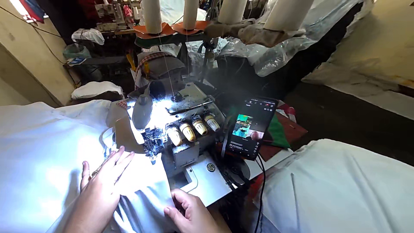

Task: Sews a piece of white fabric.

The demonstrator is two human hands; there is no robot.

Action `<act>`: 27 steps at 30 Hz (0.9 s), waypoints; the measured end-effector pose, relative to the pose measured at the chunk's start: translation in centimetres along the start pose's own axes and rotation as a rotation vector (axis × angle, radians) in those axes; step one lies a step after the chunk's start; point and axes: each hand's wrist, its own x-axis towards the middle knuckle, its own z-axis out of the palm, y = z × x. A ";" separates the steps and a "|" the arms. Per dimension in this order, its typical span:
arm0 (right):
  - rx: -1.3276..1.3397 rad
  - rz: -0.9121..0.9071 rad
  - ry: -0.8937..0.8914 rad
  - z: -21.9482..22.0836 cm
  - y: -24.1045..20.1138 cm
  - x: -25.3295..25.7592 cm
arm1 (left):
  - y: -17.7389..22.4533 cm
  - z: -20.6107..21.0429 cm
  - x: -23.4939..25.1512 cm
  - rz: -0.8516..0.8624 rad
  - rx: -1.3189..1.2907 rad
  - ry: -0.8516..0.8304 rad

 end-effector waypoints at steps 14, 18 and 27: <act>-0.931 -0.107 0.534 -17.1 2.9 -3.7 | -1.8 -4.1 -7.4 0.152 -0.301 -0.108; -0.868 -0.082 0.571 -15.8 1.7 -3.1 | -1.1 -2.6 -7.6 0.161 0.040 -0.214; -0.259 -0.495 0.104 -1.0 -2.5 -1.8 | -0.2 -5.3 -3.9 0.289 -0.380 -0.259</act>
